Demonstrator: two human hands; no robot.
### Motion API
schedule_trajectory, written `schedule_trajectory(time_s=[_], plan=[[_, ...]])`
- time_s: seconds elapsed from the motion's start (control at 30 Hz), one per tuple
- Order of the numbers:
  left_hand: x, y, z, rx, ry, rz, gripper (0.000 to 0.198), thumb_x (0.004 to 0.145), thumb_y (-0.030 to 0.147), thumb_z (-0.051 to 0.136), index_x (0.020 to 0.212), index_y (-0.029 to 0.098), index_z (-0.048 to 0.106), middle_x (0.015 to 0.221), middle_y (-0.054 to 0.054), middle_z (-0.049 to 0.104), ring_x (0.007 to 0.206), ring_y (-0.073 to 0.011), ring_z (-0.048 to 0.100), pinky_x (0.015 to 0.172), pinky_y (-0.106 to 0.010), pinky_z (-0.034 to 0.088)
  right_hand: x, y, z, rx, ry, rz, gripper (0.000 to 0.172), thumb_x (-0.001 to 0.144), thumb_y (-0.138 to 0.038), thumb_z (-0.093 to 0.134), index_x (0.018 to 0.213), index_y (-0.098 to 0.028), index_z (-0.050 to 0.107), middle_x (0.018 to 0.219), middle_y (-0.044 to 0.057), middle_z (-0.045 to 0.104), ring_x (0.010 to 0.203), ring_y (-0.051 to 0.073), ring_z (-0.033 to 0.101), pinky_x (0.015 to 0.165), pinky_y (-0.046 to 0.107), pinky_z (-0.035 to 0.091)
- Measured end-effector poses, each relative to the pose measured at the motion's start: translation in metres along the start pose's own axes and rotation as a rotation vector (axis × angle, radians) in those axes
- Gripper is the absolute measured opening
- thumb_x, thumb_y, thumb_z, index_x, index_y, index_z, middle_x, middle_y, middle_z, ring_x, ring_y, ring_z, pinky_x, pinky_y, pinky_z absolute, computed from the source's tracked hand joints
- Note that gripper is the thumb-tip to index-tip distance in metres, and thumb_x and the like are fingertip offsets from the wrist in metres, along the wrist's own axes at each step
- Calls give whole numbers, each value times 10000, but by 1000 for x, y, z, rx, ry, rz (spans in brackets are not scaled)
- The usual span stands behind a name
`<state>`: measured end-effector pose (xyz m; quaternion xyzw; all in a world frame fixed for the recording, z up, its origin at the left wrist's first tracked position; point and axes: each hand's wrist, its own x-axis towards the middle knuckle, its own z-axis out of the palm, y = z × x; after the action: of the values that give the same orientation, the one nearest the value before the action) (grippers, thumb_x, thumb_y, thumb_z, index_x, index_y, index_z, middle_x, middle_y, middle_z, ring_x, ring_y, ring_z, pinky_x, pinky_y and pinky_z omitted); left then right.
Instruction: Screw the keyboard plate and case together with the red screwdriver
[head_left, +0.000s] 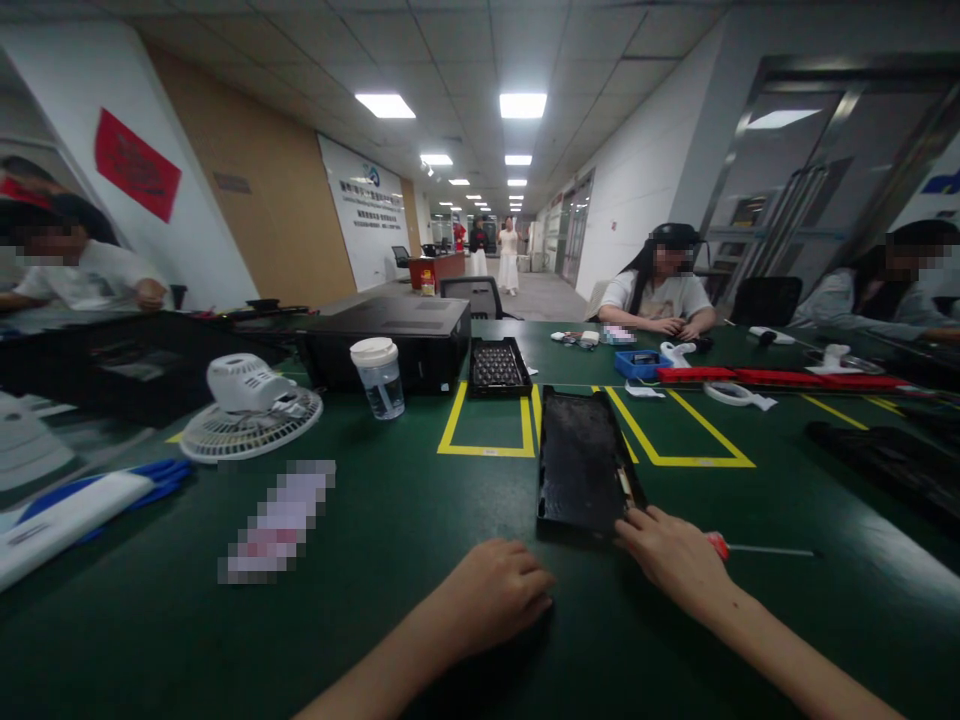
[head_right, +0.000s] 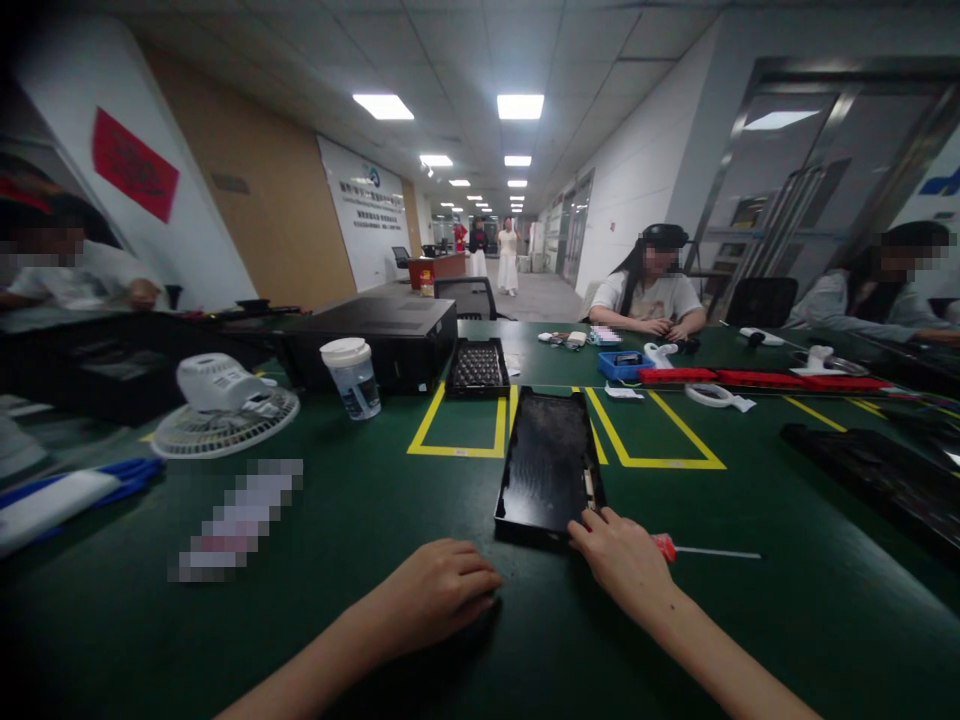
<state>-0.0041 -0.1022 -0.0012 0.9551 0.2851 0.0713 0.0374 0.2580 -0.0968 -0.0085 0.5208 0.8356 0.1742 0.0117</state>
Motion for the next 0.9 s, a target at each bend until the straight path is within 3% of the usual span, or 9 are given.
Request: schedule_trajectory(time_s=[0.17, 0.5, 0.9], plan=[[0, -3, 3, 35, -34, -7, 201, 859, 294, 422, 894, 207, 600, 831, -28, 649, 815, -155, 577, 740, -282, 447, 24, 22, 16, -22, 1, 59, 124, 853, -225, 462, 893, -202, 576, 925, 63, 625, 753, 197, 594, 570, 286, 467], [-1, -8, 5, 49, -56, -25, 201, 853, 303, 429, 892, 209, 603, 831, -31, 640, 811, -163, 578, 716, -288, 452, 107, 83, 41, -9, -50, 120, 179, 876, -260, 442, 910, -195, 606, 946, 77, 618, 808, 190, 618, 630, 264, 436], [-1, -13, 7, 58, -43, -13, 206, 856, 294, 430, 909, 196, 603, 819, -43, 640, 805, -167, 579, 697, -286, 449, 197, 103, 62, 15, -83, 224, 244, 888, -279, 456, 1075, -157, 553, 1099, 105, 560, 934, 195, 572, 776, 352, 477]])
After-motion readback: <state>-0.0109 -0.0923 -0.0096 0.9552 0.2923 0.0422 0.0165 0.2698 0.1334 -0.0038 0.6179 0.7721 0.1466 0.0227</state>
